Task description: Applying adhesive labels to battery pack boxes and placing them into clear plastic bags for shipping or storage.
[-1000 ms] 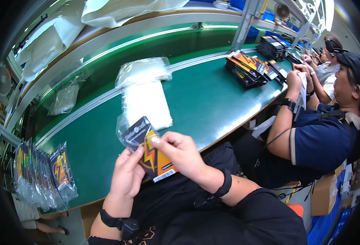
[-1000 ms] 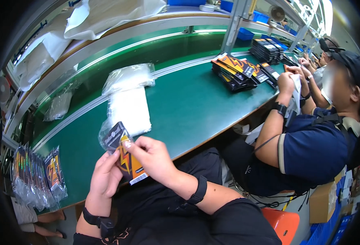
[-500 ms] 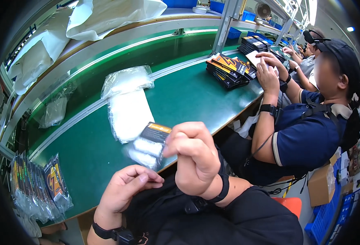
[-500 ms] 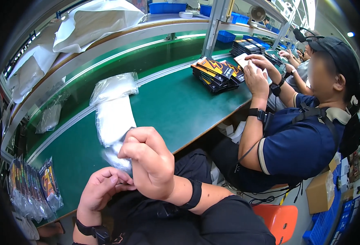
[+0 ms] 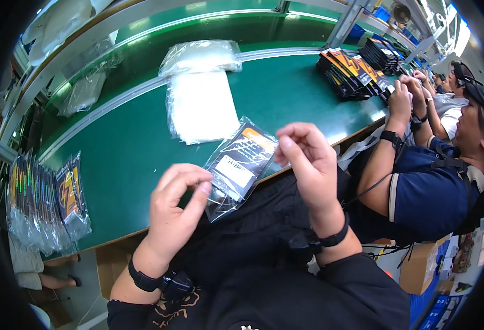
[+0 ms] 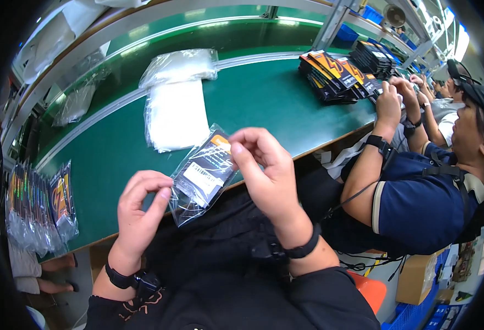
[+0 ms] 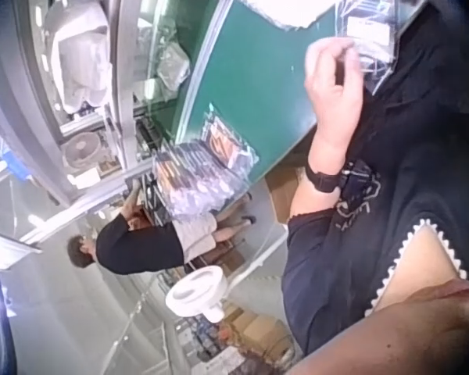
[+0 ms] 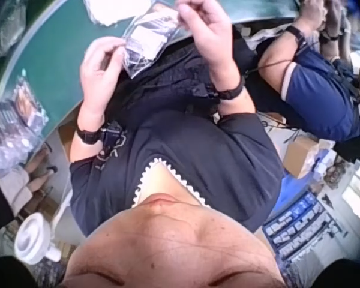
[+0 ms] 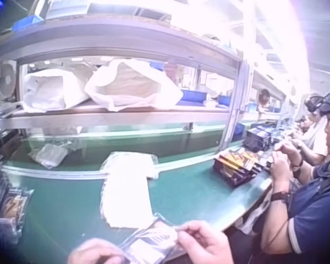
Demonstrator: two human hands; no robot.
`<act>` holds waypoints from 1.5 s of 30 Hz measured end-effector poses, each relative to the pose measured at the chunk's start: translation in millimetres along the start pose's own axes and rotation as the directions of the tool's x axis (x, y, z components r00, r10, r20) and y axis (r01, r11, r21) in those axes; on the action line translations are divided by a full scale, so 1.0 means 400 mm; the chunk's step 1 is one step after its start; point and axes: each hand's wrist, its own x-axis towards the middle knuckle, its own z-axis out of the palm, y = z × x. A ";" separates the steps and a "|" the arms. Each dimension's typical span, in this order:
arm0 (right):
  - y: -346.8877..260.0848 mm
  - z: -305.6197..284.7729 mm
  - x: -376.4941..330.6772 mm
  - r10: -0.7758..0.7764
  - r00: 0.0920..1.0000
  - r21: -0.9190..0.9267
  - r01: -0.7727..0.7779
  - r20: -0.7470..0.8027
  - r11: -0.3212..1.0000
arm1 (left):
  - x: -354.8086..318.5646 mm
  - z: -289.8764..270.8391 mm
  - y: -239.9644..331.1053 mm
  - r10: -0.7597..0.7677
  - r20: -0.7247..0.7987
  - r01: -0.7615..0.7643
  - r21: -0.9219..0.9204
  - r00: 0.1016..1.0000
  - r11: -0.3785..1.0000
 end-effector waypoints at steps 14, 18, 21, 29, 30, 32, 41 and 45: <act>0.049 0.113 -0.086 -0.071 0.930 -0.665 0.308 0.360 0.681 | 0.006 0.006 -0.038 -0.086 0.025 0.073 0.320 0.996 0.945; 0.045 0.118 -0.071 0.058 0.927 -0.739 0.255 0.369 0.623 | 0.000 0.005 -0.036 -0.141 -0.004 0.139 0.159 0.990 0.977; 0.036 0.105 -0.063 0.079 0.900 -0.693 0.271 0.428 0.669 | -0.013 0.001 -0.033 -0.069 -0.013 0.071 0.235 0.997 0.969; 0.030 0.101 -0.043 -0.037 0.826 -0.679 0.487 0.562 0.549 | 0.002 0.010 -0.018 0.144 0.023 -0.141 0.398 0.989 0.906; 0.034 0.105 -0.041 -0.024 0.818 -0.673 0.489 0.574 0.555 | 0.009 0.015 -0.021 0.126 0.091 -0.152 0.380 0.988 0.912; 0.043 0.109 -0.039 -0.069 0.814 -0.636 0.499 0.576 0.588 | 0.022 0.023 -0.032 0.105 0.153 -0.155 0.364 0.983 0.918; 0.054 0.116 -0.035 -0.118 0.933 -0.445 0.270 0.340 0.854 | 0.028 0.030 -0.050 0.070 0.217 -0.146 0.357 0.974 0.923; 0.057 0.113 -0.033 -0.053 0.954 -0.412 0.177 0.294 0.894 | 0.034 0.031 -0.051 0.064 0.194 -0.123 0.305 0.979 0.944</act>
